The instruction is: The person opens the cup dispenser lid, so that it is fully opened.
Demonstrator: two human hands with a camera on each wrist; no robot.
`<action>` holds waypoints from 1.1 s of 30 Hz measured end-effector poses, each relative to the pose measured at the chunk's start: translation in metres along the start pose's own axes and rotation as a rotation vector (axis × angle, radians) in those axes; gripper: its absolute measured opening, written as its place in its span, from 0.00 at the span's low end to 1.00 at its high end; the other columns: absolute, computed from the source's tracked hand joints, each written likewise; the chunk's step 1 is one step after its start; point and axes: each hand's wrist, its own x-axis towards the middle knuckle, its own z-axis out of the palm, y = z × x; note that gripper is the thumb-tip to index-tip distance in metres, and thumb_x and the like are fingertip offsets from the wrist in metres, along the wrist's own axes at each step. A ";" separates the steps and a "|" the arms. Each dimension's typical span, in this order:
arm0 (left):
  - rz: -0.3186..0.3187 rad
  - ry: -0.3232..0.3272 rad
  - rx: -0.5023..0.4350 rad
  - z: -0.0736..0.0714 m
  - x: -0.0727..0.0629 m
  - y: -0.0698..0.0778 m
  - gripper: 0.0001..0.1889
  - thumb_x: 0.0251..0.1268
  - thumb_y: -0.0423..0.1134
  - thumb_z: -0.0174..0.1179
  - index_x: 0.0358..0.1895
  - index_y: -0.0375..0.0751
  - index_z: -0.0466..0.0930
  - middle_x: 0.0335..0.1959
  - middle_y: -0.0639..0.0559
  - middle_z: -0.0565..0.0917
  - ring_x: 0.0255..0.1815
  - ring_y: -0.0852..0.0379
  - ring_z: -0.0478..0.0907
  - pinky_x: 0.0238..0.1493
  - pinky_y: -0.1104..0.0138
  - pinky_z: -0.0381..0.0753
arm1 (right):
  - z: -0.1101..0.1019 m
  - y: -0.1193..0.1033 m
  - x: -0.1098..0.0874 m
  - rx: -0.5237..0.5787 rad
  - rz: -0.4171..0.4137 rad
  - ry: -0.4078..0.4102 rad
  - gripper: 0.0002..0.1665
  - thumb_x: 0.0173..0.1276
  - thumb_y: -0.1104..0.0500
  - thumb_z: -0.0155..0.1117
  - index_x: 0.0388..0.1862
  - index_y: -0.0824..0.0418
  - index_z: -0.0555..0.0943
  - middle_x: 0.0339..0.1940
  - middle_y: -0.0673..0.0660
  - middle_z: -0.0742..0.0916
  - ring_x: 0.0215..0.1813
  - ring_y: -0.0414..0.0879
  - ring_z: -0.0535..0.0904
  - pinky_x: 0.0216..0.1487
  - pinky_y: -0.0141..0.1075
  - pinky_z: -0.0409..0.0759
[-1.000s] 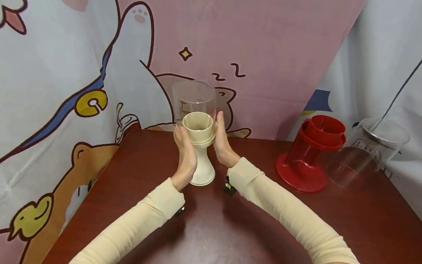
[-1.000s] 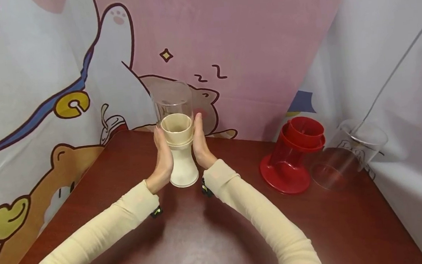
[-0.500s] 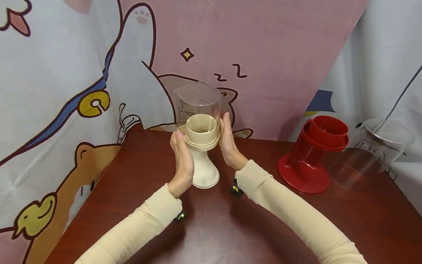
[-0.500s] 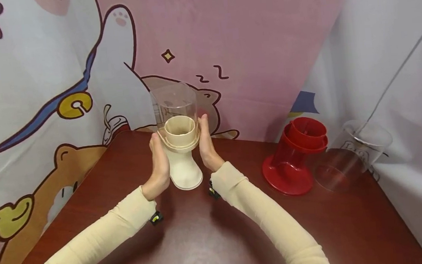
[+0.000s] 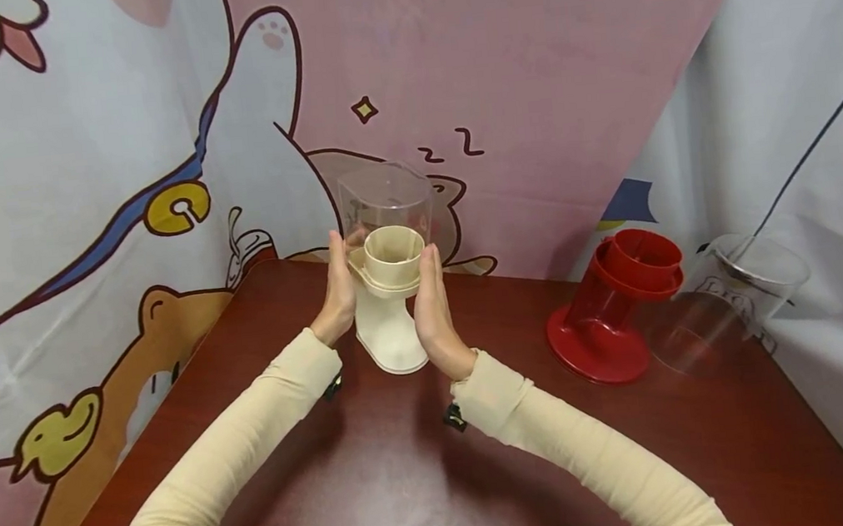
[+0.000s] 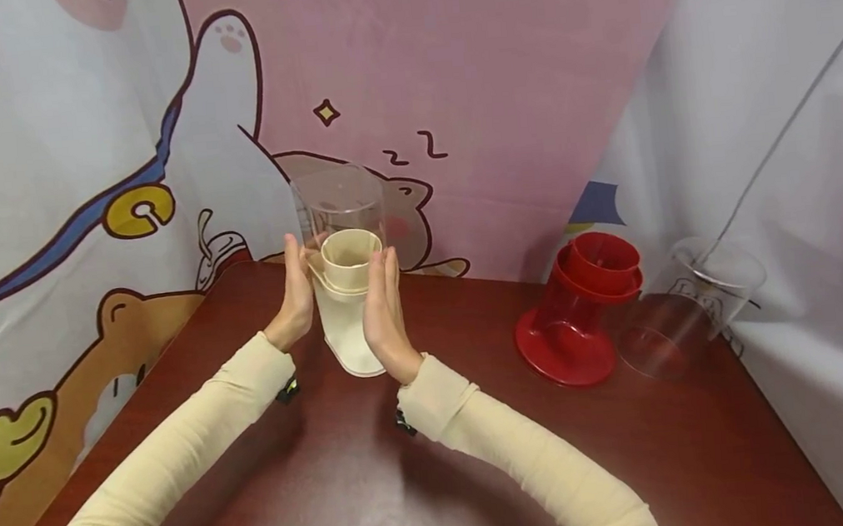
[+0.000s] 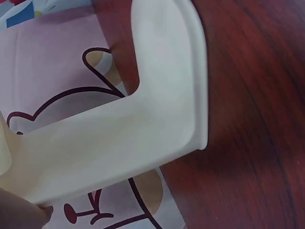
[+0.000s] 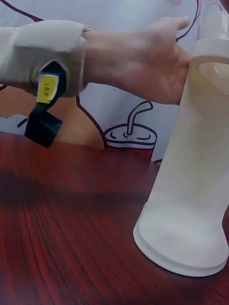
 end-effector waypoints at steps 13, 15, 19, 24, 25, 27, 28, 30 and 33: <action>-0.019 0.092 0.182 0.007 -0.018 0.006 0.39 0.79 0.63 0.17 0.78 0.40 0.56 0.78 0.45 0.60 0.80 0.52 0.53 0.80 0.59 0.49 | -0.001 -0.001 0.019 0.174 -0.010 0.016 0.40 0.82 0.39 0.19 0.79 0.61 0.57 0.81 0.57 0.58 0.82 0.46 0.48 0.82 0.43 0.41; -0.030 0.116 0.252 0.010 -0.022 0.008 0.39 0.78 0.63 0.17 0.79 0.40 0.54 0.80 0.45 0.58 0.81 0.52 0.51 0.81 0.59 0.48 | -0.001 -0.003 0.023 0.194 0.049 0.038 0.41 0.81 0.37 0.19 0.81 0.59 0.52 0.83 0.53 0.54 0.83 0.43 0.44 0.82 0.41 0.39; -0.044 0.147 0.287 0.016 -0.028 0.011 0.39 0.79 0.62 0.18 0.79 0.40 0.52 0.80 0.46 0.57 0.81 0.52 0.51 0.81 0.59 0.48 | -0.003 -0.006 0.032 0.204 0.127 0.060 0.43 0.78 0.32 0.20 0.83 0.55 0.42 0.84 0.49 0.47 0.84 0.41 0.38 0.82 0.38 0.36; -0.063 0.148 0.259 0.027 -0.037 0.014 0.38 0.80 0.61 0.19 0.80 0.38 0.46 0.82 0.44 0.51 0.82 0.52 0.46 0.81 0.59 0.44 | -0.009 -0.003 0.044 0.236 0.138 0.065 0.43 0.78 0.31 0.19 0.83 0.53 0.41 0.84 0.49 0.47 0.84 0.40 0.38 0.82 0.37 0.36; -0.059 0.144 0.258 0.029 -0.040 0.014 0.38 0.80 0.61 0.20 0.80 0.37 0.45 0.82 0.44 0.51 0.82 0.52 0.45 0.81 0.59 0.44 | -0.011 -0.003 0.046 0.243 0.138 0.064 0.43 0.78 0.31 0.19 0.83 0.52 0.40 0.85 0.48 0.46 0.84 0.40 0.37 0.82 0.37 0.35; -0.052 0.135 0.249 0.035 -0.045 0.015 0.38 0.80 0.61 0.20 0.80 0.37 0.44 0.82 0.43 0.50 0.82 0.52 0.45 0.81 0.59 0.44 | -0.015 -0.001 0.051 0.257 0.130 0.062 0.43 0.78 0.31 0.18 0.83 0.50 0.38 0.84 0.47 0.44 0.83 0.39 0.35 0.82 0.37 0.34; -0.047 0.134 0.248 0.038 -0.047 0.016 0.37 0.80 0.61 0.21 0.80 0.38 0.44 0.81 0.43 0.50 0.82 0.52 0.45 0.81 0.58 0.45 | -0.017 0.000 0.053 0.260 0.126 0.057 0.43 0.77 0.31 0.18 0.83 0.50 0.37 0.84 0.47 0.43 0.83 0.39 0.34 0.82 0.37 0.33; -0.022 0.133 0.246 0.042 -0.051 0.016 0.36 0.80 0.60 0.21 0.79 0.38 0.46 0.80 0.43 0.53 0.81 0.52 0.48 0.81 0.57 0.47 | -0.021 0.001 0.057 0.258 0.127 0.048 0.43 0.77 0.30 0.17 0.83 0.49 0.36 0.84 0.46 0.41 0.83 0.39 0.32 0.82 0.38 0.32; -0.003 0.134 0.252 0.047 -0.056 0.015 0.35 0.81 0.59 0.22 0.79 0.40 0.45 0.79 0.44 0.54 0.81 0.52 0.50 0.80 0.57 0.49 | -0.023 0.004 0.060 0.251 0.127 0.034 0.44 0.76 0.29 0.16 0.83 0.48 0.37 0.84 0.46 0.41 0.83 0.38 0.33 0.82 0.38 0.33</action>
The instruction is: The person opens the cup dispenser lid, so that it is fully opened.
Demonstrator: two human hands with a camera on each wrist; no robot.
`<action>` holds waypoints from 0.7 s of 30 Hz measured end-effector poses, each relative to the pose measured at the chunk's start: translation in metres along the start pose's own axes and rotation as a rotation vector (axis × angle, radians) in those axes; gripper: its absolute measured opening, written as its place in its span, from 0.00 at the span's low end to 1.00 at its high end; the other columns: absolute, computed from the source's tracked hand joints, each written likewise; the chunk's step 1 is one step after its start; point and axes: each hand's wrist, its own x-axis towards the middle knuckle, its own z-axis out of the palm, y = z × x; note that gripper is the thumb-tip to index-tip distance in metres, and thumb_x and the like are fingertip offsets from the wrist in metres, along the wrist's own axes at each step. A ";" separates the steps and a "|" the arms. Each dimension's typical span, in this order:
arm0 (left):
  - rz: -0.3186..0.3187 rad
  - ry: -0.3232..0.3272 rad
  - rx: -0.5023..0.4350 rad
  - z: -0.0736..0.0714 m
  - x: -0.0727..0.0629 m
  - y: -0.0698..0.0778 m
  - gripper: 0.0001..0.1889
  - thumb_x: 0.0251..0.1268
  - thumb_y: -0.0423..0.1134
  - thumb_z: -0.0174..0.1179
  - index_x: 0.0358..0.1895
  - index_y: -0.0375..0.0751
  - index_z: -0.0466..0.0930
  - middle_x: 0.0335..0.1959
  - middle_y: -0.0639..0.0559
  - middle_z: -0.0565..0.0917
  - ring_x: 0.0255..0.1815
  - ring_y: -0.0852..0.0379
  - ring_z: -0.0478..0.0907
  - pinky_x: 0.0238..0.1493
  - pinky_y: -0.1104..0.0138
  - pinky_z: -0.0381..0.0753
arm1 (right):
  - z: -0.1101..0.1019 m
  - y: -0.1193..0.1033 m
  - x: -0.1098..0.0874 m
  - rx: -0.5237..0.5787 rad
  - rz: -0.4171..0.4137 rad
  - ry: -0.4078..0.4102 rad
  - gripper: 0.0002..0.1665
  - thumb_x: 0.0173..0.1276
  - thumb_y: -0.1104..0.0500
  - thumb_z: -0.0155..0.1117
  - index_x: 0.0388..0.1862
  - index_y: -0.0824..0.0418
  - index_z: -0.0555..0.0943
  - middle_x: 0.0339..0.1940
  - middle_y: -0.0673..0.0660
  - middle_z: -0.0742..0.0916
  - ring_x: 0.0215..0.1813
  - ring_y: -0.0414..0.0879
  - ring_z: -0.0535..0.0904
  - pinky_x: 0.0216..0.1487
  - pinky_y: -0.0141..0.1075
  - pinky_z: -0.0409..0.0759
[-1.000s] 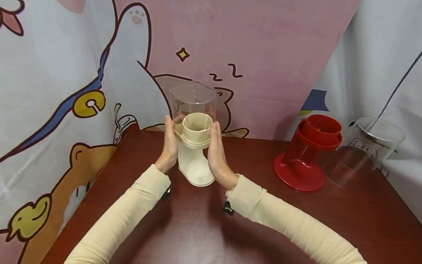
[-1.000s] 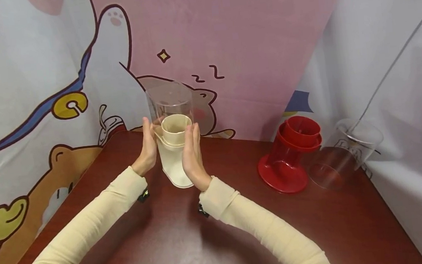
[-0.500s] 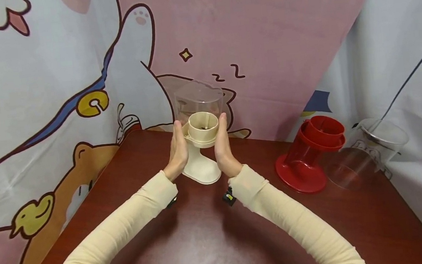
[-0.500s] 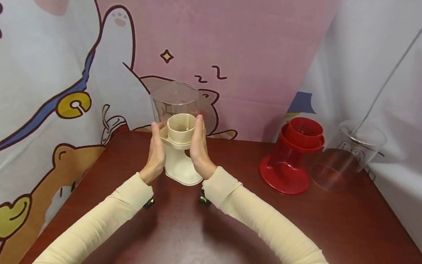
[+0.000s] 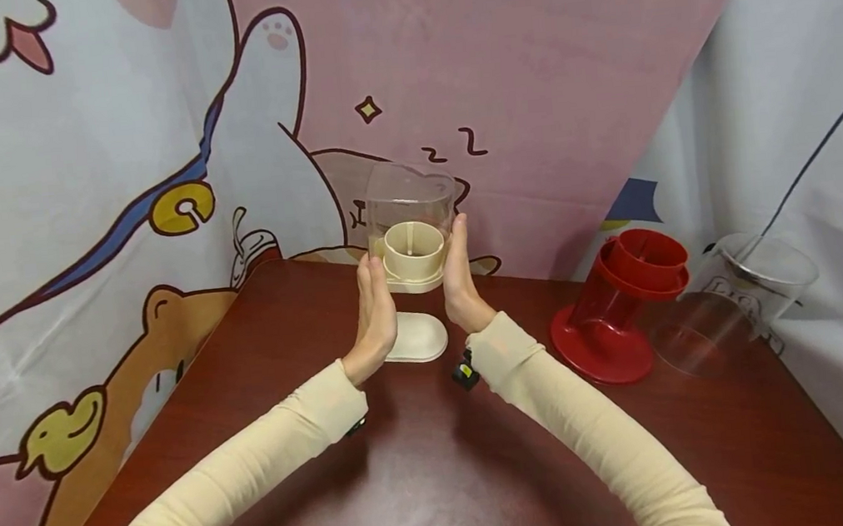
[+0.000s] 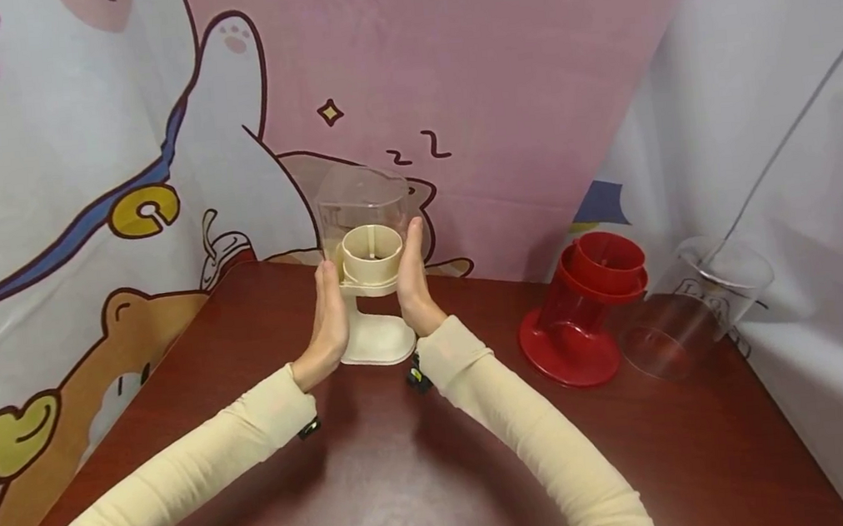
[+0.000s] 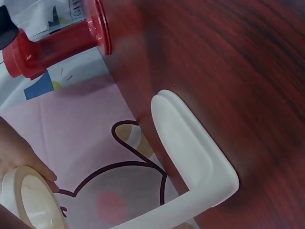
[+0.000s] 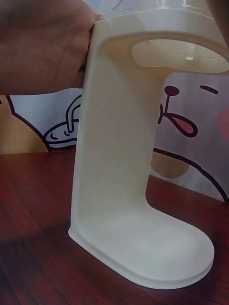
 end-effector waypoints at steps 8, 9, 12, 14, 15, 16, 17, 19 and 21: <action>-0.060 -0.045 -0.056 -0.007 -0.001 0.004 0.37 0.79 0.61 0.19 0.81 0.41 0.37 0.82 0.45 0.44 0.83 0.53 0.41 0.82 0.57 0.41 | -0.008 0.003 0.002 -0.052 0.020 -0.039 0.48 0.76 0.30 0.14 0.82 0.58 0.48 0.83 0.56 0.55 0.83 0.45 0.46 0.82 0.40 0.42; -0.076 -0.038 -0.082 -0.009 0.001 0.004 0.37 0.79 0.61 0.19 0.81 0.41 0.36 0.83 0.46 0.42 0.83 0.53 0.38 0.82 0.57 0.39 | -0.008 0.002 0.002 -0.062 0.019 -0.040 0.48 0.76 0.31 0.14 0.82 0.60 0.47 0.83 0.57 0.54 0.84 0.46 0.45 0.82 0.41 0.42; -0.064 -0.013 -0.166 -0.014 0.015 0.004 0.38 0.79 0.61 0.18 0.81 0.41 0.39 0.83 0.46 0.43 0.83 0.53 0.39 0.82 0.57 0.39 | -0.008 0.001 0.002 -0.074 -0.008 -0.022 0.46 0.77 0.32 0.15 0.83 0.59 0.42 0.84 0.56 0.50 0.84 0.47 0.42 0.83 0.40 0.40; -0.032 -0.014 -0.197 -0.015 0.028 0.001 0.38 0.79 0.61 0.18 0.81 0.40 0.43 0.83 0.46 0.46 0.83 0.53 0.40 0.82 0.58 0.40 | -0.006 0.001 0.003 -0.054 -0.035 -0.004 0.46 0.78 0.32 0.17 0.82 0.60 0.44 0.84 0.57 0.51 0.84 0.47 0.42 0.83 0.39 0.41; -0.017 -0.028 -0.201 -0.015 0.035 -0.001 0.37 0.79 0.60 0.17 0.80 0.40 0.45 0.83 0.45 0.47 0.83 0.53 0.41 0.82 0.59 0.41 | -0.005 0.002 0.003 -0.045 -0.048 0.007 0.46 0.78 0.33 0.17 0.82 0.61 0.46 0.84 0.57 0.52 0.84 0.47 0.44 0.82 0.39 0.42; -0.005 -0.058 -0.208 -0.015 0.041 -0.005 0.37 0.79 0.60 0.17 0.80 0.39 0.45 0.83 0.45 0.47 0.83 0.53 0.41 0.82 0.60 0.41 | -0.004 0.004 0.004 -0.035 -0.058 0.020 0.45 0.79 0.33 0.18 0.82 0.61 0.50 0.83 0.58 0.56 0.83 0.48 0.48 0.82 0.39 0.45; 0.007 -0.087 -0.210 -0.014 0.047 -0.009 0.37 0.80 0.58 0.16 0.80 0.38 0.46 0.83 0.45 0.48 0.83 0.53 0.42 0.82 0.61 0.42 | -0.003 0.006 0.004 -0.031 -0.063 0.037 0.45 0.79 0.34 0.18 0.80 0.62 0.55 0.81 0.58 0.61 0.82 0.48 0.52 0.81 0.39 0.48; 0.013 -0.131 -0.213 -0.013 0.054 -0.017 0.35 0.81 0.55 0.15 0.80 0.36 0.44 0.83 0.45 0.47 0.83 0.54 0.41 0.82 0.63 0.41 | 0.000 0.012 0.004 -0.030 -0.065 0.079 0.44 0.80 0.35 0.20 0.78 0.61 0.61 0.79 0.58 0.67 0.80 0.47 0.58 0.80 0.39 0.53; 0.012 -0.149 -0.224 -0.012 0.058 -0.023 0.33 0.82 0.51 0.15 0.80 0.35 0.42 0.83 0.45 0.47 0.83 0.54 0.40 0.82 0.64 0.40 | 0.002 0.017 0.004 -0.043 -0.069 0.128 0.42 0.81 0.37 0.21 0.73 0.61 0.70 0.74 0.58 0.74 0.76 0.46 0.65 0.78 0.38 0.58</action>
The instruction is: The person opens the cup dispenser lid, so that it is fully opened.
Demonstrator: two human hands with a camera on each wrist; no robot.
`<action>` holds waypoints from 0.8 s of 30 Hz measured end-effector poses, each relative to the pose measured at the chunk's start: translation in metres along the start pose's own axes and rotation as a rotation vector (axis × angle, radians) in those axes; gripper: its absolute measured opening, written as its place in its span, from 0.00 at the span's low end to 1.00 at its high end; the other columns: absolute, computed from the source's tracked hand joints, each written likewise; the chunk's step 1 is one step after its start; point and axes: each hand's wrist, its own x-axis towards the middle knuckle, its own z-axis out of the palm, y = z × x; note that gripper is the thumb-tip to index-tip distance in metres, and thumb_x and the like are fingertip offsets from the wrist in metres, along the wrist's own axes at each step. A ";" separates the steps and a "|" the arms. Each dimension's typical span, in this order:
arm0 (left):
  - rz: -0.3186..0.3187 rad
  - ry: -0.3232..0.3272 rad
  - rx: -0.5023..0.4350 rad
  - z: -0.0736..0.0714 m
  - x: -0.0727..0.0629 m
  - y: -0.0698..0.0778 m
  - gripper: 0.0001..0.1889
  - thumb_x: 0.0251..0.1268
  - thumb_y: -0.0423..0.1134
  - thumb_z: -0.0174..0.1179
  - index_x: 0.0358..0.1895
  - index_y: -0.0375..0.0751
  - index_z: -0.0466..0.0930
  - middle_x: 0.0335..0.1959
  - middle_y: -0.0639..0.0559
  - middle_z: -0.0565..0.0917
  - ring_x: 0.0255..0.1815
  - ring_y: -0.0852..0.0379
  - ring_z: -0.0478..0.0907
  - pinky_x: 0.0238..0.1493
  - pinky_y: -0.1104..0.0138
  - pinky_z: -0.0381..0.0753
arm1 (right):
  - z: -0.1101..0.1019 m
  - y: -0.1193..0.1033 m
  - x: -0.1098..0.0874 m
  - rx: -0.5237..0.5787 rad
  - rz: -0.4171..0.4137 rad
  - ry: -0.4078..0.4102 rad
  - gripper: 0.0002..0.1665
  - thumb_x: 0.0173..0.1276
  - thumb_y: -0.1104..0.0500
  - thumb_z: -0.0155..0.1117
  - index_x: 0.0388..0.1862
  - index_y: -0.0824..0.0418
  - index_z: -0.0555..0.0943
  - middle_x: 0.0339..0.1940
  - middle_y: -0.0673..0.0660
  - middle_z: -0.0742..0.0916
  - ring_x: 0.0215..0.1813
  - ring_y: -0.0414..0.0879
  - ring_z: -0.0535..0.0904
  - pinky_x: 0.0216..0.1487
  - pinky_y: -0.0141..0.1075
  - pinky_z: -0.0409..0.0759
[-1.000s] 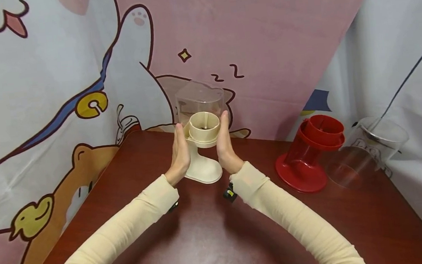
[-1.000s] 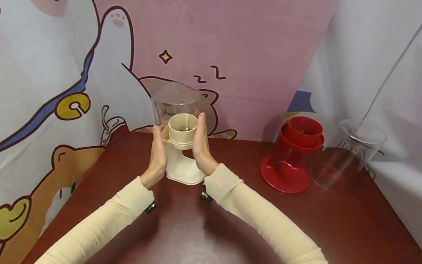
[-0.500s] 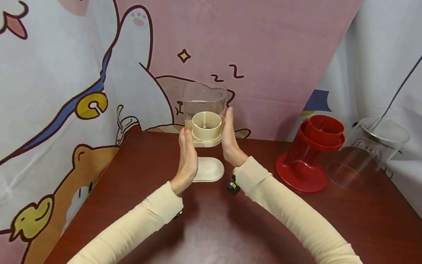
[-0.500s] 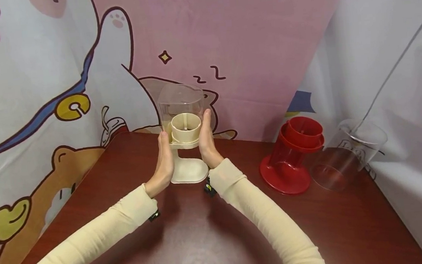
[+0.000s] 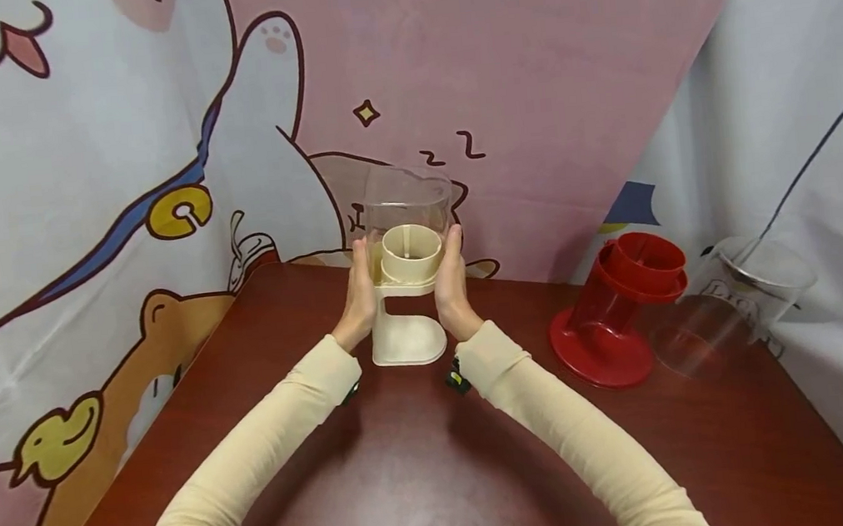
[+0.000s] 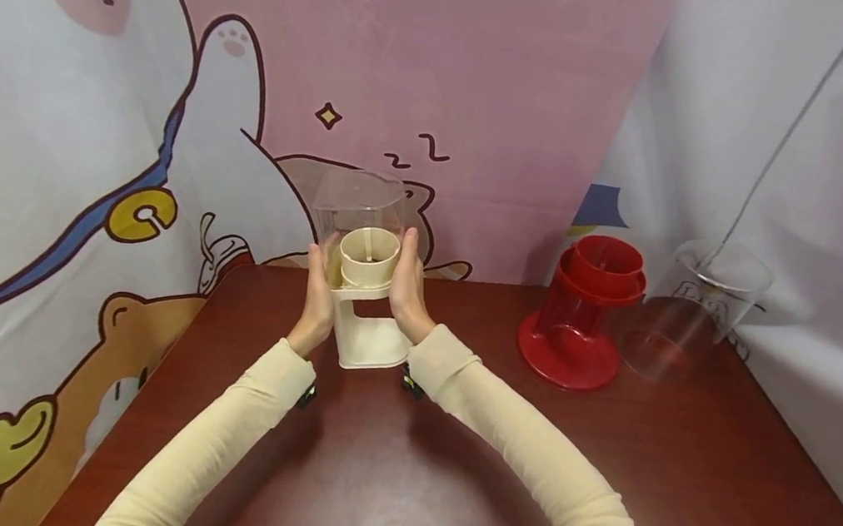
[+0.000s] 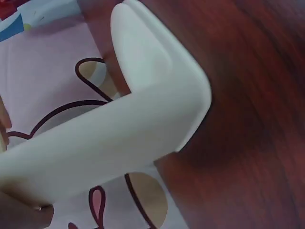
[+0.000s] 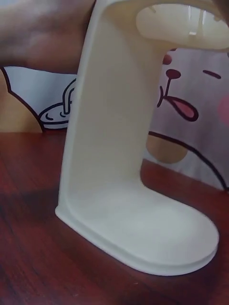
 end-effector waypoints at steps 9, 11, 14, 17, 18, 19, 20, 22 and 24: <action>0.105 0.046 -0.002 0.012 -0.003 -0.007 0.33 0.83 0.50 0.18 0.79 0.32 0.48 0.81 0.42 0.52 0.83 0.53 0.45 0.82 0.63 0.44 | 0.004 0.009 0.003 0.024 -0.078 0.164 0.42 0.83 0.38 0.25 0.49 0.65 0.82 0.49 0.59 0.84 0.53 0.43 0.75 0.62 0.35 0.70; 0.110 0.066 -0.013 0.014 -0.004 -0.009 0.33 0.82 0.52 0.19 0.78 0.34 0.51 0.81 0.44 0.54 0.82 0.55 0.47 0.81 0.64 0.45 | 0.004 0.009 0.002 0.023 -0.080 0.159 0.42 0.83 0.39 0.24 0.49 0.65 0.82 0.49 0.58 0.84 0.52 0.43 0.76 0.62 0.35 0.70; 0.110 0.100 -0.003 0.016 -0.006 -0.011 0.34 0.82 0.53 0.21 0.77 0.34 0.56 0.79 0.44 0.58 0.81 0.55 0.51 0.81 0.64 0.49 | 0.003 0.010 0.001 0.021 -0.076 0.165 0.41 0.83 0.40 0.24 0.48 0.64 0.83 0.48 0.57 0.84 0.52 0.42 0.76 0.61 0.35 0.70; 0.101 0.124 0.035 0.019 -0.009 -0.010 0.33 0.81 0.53 0.22 0.76 0.35 0.59 0.78 0.44 0.62 0.80 0.53 0.55 0.80 0.62 0.52 | 0.000 0.011 -0.001 0.017 -0.069 0.201 0.39 0.83 0.40 0.26 0.42 0.62 0.82 0.43 0.56 0.83 0.49 0.42 0.75 0.59 0.34 0.71; 0.099 0.130 0.051 0.021 -0.010 -0.010 0.33 0.81 0.53 0.22 0.75 0.35 0.59 0.77 0.43 0.63 0.80 0.52 0.56 0.80 0.61 0.53 | -0.001 0.010 -0.002 0.019 -0.066 0.213 0.39 0.83 0.39 0.27 0.41 0.62 0.82 0.43 0.55 0.83 0.49 0.41 0.75 0.58 0.34 0.70; 0.093 0.139 0.070 0.022 -0.011 -0.009 0.33 0.81 0.52 0.22 0.75 0.35 0.59 0.77 0.43 0.64 0.79 0.51 0.57 0.79 0.60 0.54 | -0.002 0.011 -0.002 0.022 -0.064 0.221 0.39 0.83 0.40 0.27 0.41 0.61 0.82 0.43 0.55 0.83 0.49 0.42 0.75 0.58 0.34 0.70; 0.089 0.145 0.090 0.024 -0.013 -0.009 0.33 0.81 0.52 0.22 0.76 0.35 0.58 0.76 0.42 0.64 0.79 0.51 0.57 0.79 0.60 0.54 | -0.004 0.011 -0.003 0.027 -0.060 0.224 0.39 0.83 0.39 0.27 0.42 0.61 0.83 0.44 0.54 0.84 0.50 0.41 0.75 0.59 0.33 0.70; 0.085 0.154 0.115 0.027 -0.015 -0.008 0.32 0.81 0.52 0.23 0.76 0.35 0.58 0.76 0.42 0.65 0.78 0.49 0.58 0.79 0.58 0.54 | -0.007 0.010 -0.005 0.028 -0.054 0.232 0.39 0.83 0.39 0.27 0.45 0.62 0.83 0.49 0.55 0.84 0.54 0.41 0.75 0.62 0.32 0.69; 0.083 0.168 0.138 0.031 -0.017 -0.008 0.32 0.81 0.51 0.23 0.75 0.34 0.58 0.76 0.41 0.65 0.78 0.49 0.58 0.79 0.58 0.54 | -0.010 0.010 -0.007 0.021 -0.052 0.232 0.41 0.83 0.39 0.26 0.49 0.65 0.83 0.53 0.59 0.84 0.57 0.42 0.75 0.64 0.33 0.69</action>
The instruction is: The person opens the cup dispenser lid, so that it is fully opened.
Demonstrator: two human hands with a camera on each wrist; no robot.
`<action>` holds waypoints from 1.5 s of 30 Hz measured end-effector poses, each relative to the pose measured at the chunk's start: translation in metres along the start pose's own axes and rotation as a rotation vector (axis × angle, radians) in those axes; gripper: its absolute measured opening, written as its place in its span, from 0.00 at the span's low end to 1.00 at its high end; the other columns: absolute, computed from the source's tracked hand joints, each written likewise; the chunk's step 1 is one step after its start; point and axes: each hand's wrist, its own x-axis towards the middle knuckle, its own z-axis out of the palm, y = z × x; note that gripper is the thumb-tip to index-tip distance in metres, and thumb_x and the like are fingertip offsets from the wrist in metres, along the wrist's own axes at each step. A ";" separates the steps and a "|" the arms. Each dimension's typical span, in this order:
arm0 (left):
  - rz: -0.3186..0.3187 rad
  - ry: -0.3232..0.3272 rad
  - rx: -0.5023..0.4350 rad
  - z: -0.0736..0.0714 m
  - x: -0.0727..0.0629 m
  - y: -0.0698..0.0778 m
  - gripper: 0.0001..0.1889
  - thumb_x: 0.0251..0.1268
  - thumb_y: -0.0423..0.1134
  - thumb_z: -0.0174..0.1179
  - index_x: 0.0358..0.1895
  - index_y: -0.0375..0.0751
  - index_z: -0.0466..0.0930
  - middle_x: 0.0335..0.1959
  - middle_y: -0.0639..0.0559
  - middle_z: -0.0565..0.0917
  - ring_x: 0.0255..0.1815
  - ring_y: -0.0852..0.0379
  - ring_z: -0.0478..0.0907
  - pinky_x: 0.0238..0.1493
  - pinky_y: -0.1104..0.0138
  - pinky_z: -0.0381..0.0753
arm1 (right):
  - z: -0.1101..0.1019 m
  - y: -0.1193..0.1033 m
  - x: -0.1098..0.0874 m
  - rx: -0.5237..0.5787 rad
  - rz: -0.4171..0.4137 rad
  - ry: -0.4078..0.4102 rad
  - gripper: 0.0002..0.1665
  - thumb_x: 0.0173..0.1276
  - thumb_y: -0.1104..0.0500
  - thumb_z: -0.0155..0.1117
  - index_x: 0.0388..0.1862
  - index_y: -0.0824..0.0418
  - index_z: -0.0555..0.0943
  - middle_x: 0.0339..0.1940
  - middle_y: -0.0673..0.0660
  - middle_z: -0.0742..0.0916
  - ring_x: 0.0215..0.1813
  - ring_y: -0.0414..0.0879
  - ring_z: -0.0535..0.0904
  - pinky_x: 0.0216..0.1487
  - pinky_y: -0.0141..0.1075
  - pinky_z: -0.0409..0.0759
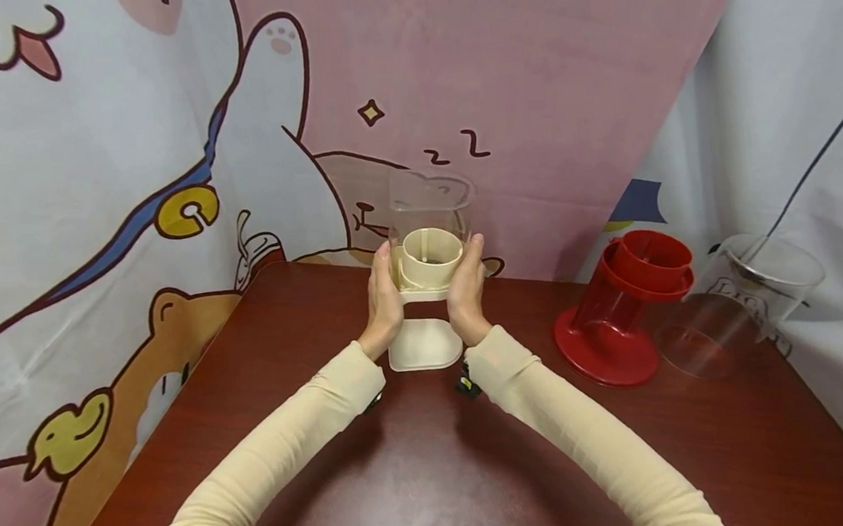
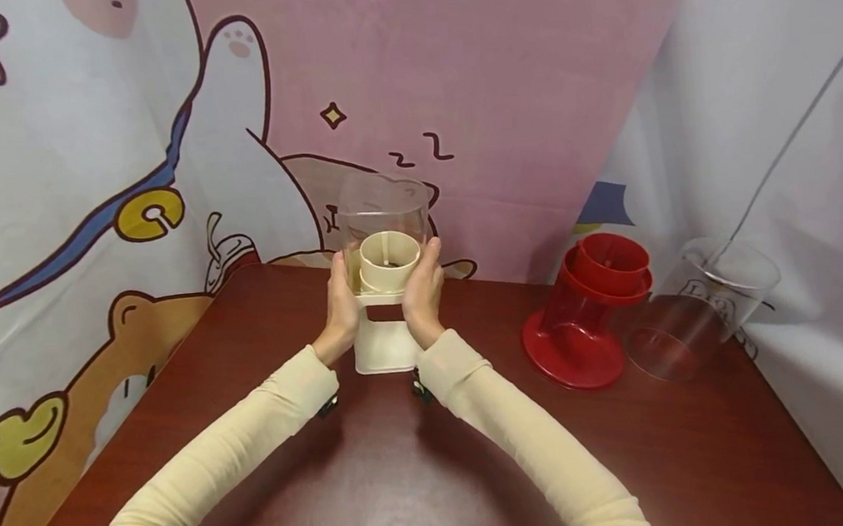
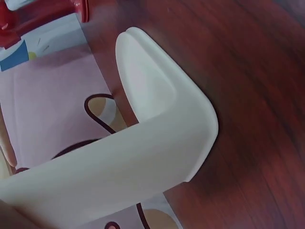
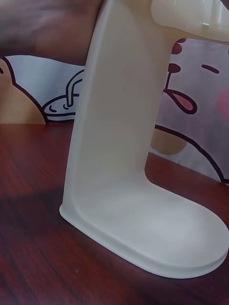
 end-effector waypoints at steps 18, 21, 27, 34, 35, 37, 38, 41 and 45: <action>0.006 -0.006 -0.065 0.035 -0.030 0.011 0.30 0.82 0.47 0.27 0.75 0.31 0.58 0.76 0.38 0.64 0.79 0.48 0.58 0.79 0.58 0.55 | -0.039 -0.012 -0.009 0.079 0.011 0.017 0.38 0.84 0.44 0.26 0.78 0.70 0.55 0.81 0.57 0.60 0.82 0.43 0.50 0.80 0.32 0.49; 0.022 -0.010 -0.090 0.041 -0.038 0.014 0.29 0.82 0.47 0.27 0.75 0.32 0.58 0.75 0.38 0.64 0.78 0.47 0.59 0.79 0.58 0.57 | -0.047 -0.016 -0.012 0.100 0.006 0.030 0.37 0.84 0.45 0.26 0.79 0.70 0.50 0.82 0.58 0.56 0.83 0.43 0.47 0.81 0.31 0.46; 0.040 -0.023 -0.091 0.050 -0.056 0.018 0.29 0.82 0.46 0.28 0.75 0.32 0.58 0.74 0.36 0.65 0.77 0.45 0.62 0.78 0.56 0.59 | -0.066 -0.019 -0.023 0.098 -0.005 0.048 0.36 0.83 0.46 0.28 0.79 0.69 0.49 0.82 0.58 0.55 0.83 0.44 0.46 0.81 0.32 0.46; 0.054 -0.052 -0.082 0.058 -0.076 0.026 0.28 0.82 0.46 0.29 0.75 0.32 0.57 0.73 0.37 0.65 0.75 0.44 0.63 0.77 0.53 0.60 | -0.086 -0.022 -0.036 0.112 -0.022 0.048 0.37 0.84 0.46 0.28 0.80 0.68 0.46 0.83 0.58 0.52 0.84 0.45 0.42 0.82 0.34 0.43; 0.057 -0.054 -0.081 0.059 -0.078 0.028 0.28 0.82 0.46 0.29 0.75 0.32 0.57 0.73 0.38 0.65 0.75 0.44 0.63 0.77 0.53 0.60 | -0.089 -0.024 -0.038 0.123 -0.020 0.053 0.37 0.84 0.46 0.28 0.80 0.68 0.46 0.83 0.59 0.51 0.84 0.45 0.42 0.82 0.34 0.43; 0.062 -0.065 -0.088 0.062 -0.082 0.031 0.28 0.82 0.46 0.28 0.75 0.32 0.57 0.73 0.37 0.65 0.75 0.44 0.63 0.77 0.53 0.60 | -0.094 -0.026 -0.041 0.135 -0.011 0.060 0.37 0.84 0.46 0.28 0.80 0.68 0.44 0.83 0.58 0.50 0.84 0.45 0.40 0.82 0.34 0.42; 0.062 -0.070 -0.087 0.063 -0.085 0.033 0.28 0.82 0.46 0.28 0.75 0.33 0.57 0.73 0.38 0.65 0.75 0.45 0.63 0.77 0.52 0.59 | -0.097 -0.027 -0.042 0.137 -0.007 0.065 0.37 0.83 0.46 0.29 0.80 0.68 0.44 0.83 0.58 0.50 0.84 0.45 0.40 0.82 0.34 0.42; 0.054 -0.087 -0.085 0.067 -0.093 0.035 0.28 0.83 0.46 0.27 0.75 0.33 0.57 0.73 0.38 0.65 0.74 0.44 0.64 0.77 0.52 0.60 | -0.105 -0.029 -0.047 0.127 -0.004 0.072 0.37 0.84 0.46 0.28 0.81 0.67 0.44 0.84 0.58 0.49 0.84 0.45 0.40 0.82 0.34 0.41; 0.038 -0.102 -0.075 0.069 -0.103 0.038 0.28 0.82 0.46 0.27 0.75 0.33 0.56 0.74 0.39 0.64 0.75 0.45 0.62 0.77 0.50 0.59 | -0.112 -0.032 -0.055 0.099 0.002 0.070 0.37 0.83 0.45 0.26 0.81 0.65 0.45 0.84 0.55 0.51 0.84 0.44 0.42 0.82 0.35 0.42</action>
